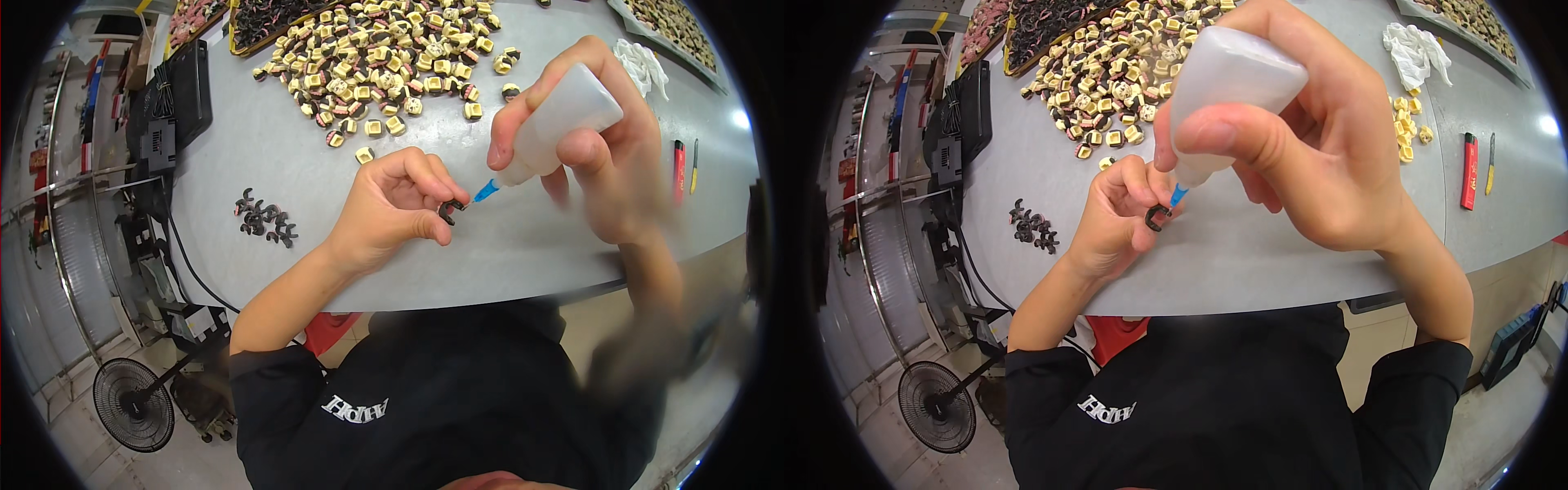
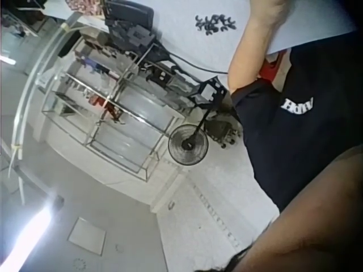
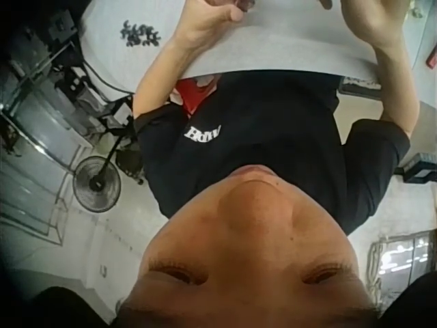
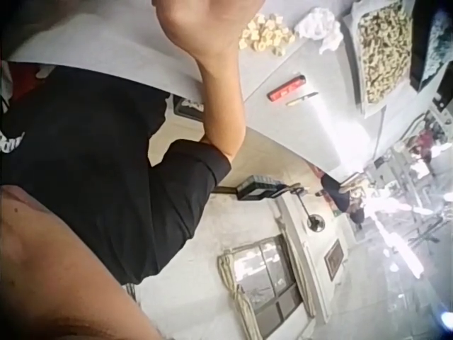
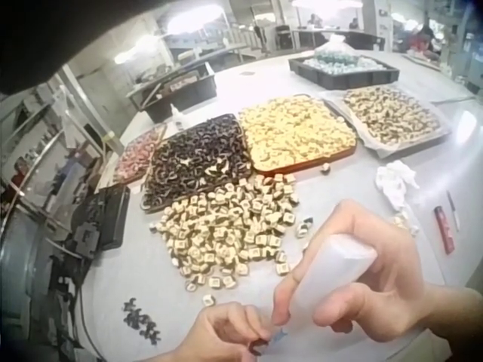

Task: Apply glue to small black components and attach them to gold-colored parts at a factory workbench.

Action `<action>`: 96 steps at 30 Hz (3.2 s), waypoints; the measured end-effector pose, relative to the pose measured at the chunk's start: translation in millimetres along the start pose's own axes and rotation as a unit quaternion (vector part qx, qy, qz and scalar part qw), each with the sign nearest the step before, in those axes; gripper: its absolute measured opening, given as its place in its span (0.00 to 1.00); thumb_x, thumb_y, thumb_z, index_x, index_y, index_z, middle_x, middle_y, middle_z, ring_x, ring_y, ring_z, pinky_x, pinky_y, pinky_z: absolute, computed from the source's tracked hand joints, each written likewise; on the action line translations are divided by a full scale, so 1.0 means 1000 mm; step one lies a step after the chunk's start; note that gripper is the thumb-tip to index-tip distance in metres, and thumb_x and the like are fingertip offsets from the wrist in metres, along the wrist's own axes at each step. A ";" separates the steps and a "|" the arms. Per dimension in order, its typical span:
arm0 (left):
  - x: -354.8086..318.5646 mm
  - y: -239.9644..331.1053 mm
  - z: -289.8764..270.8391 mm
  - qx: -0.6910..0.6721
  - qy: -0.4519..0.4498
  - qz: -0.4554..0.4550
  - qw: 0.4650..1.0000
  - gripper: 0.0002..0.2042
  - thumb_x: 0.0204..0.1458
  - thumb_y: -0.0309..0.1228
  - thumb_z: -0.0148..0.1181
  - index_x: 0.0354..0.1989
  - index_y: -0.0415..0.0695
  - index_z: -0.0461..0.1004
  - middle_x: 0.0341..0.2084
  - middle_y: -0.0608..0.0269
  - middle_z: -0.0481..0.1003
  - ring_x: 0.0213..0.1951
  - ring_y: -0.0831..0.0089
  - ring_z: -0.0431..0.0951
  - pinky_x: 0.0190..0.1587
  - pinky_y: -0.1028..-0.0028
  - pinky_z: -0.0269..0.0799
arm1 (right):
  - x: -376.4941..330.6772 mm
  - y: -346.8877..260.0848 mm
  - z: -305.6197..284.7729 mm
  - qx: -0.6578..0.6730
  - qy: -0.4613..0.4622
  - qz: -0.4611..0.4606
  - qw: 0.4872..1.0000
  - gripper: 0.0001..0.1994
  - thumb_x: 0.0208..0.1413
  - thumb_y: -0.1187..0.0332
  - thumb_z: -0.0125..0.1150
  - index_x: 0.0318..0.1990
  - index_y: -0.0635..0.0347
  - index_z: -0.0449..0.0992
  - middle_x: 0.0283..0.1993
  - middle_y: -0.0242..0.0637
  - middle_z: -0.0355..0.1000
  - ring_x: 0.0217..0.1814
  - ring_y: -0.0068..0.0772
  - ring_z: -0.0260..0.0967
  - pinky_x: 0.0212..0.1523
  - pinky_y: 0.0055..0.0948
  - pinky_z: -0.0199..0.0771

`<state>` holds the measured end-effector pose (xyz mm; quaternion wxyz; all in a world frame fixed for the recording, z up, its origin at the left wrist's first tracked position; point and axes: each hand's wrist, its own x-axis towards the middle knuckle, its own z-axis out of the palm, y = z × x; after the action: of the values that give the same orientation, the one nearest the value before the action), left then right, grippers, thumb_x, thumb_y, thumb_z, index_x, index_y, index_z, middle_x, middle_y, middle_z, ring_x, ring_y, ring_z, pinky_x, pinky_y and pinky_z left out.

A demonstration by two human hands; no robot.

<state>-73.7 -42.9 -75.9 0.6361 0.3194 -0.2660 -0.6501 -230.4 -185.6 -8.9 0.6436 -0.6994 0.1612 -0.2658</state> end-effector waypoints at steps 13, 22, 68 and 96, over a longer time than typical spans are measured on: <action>0.000 -0.001 0.001 0.010 0.002 0.006 1.000 0.15 0.36 0.20 0.70 0.30 0.42 0.70 0.33 0.57 0.73 0.38 0.75 0.73 0.35 0.80 0.68 | -0.001 -0.001 0.003 -0.010 -0.006 -0.005 1.000 0.24 0.52 0.45 0.55 0.38 0.58 0.60 0.26 0.42 0.72 0.28 0.25 0.71 0.12 0.14 0.58; 0.000 0.000 0.002 0.021 0.001 -0.004 1.000 0.15 0.36 0.20 0.70 0.31 0.42 0.70 0.32 0.58 0.73 0.38 0.74 0.73 0.35 0.79 0.69 | -0.001 0.004 0.002 -0.025 0.000 -0.026 0.999 0.23 0.53 0.45 0.54 0.39 0.57 0.60 0.27 0.42 0.72 0.26 0.23 0.71 0.12 0.13 0.57; -0.004 0.015 0.006 0.141 0.073 0.088 0.983 0.15 0.39 0.27 0.70 0.31 0.47 0.67 0.34 0.67 0.70 0.36 0.79 0.67 0.40 0.78 0.62 | 0.012 0.000 -0.019 -0.167 -0.108 -0.068 0.978 0.07 0.44 0.82 0.62 0.31 0.64 0.72 0.32 0.37 0.71 0.37 0.28 0.71 0.33 0.24 0.74; -0.001 0.010 0.006 0.062 0.134 0.156 0.977 0.11 0.43 0.19 0.65 0.31 0.43 0.67 0.35 0.61 0.73 0.38 0.76 0.72 0.44 0.74 0.69 | -0.008 0.037 0.041 -0.002 -0.003 -0.090 0.996 0.13 0.45 0.83 0.61 0.40 0.67 0.72 0.39 0.39 0.70 0.40 0.28 0.72 0.39 0.23 0.78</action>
<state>-71.9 -42.6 -64.0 0.7387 0.3968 -0.2644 -0.4763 -208.7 -152.2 -47.8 0.6160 -0.7134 0.0962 -0.3200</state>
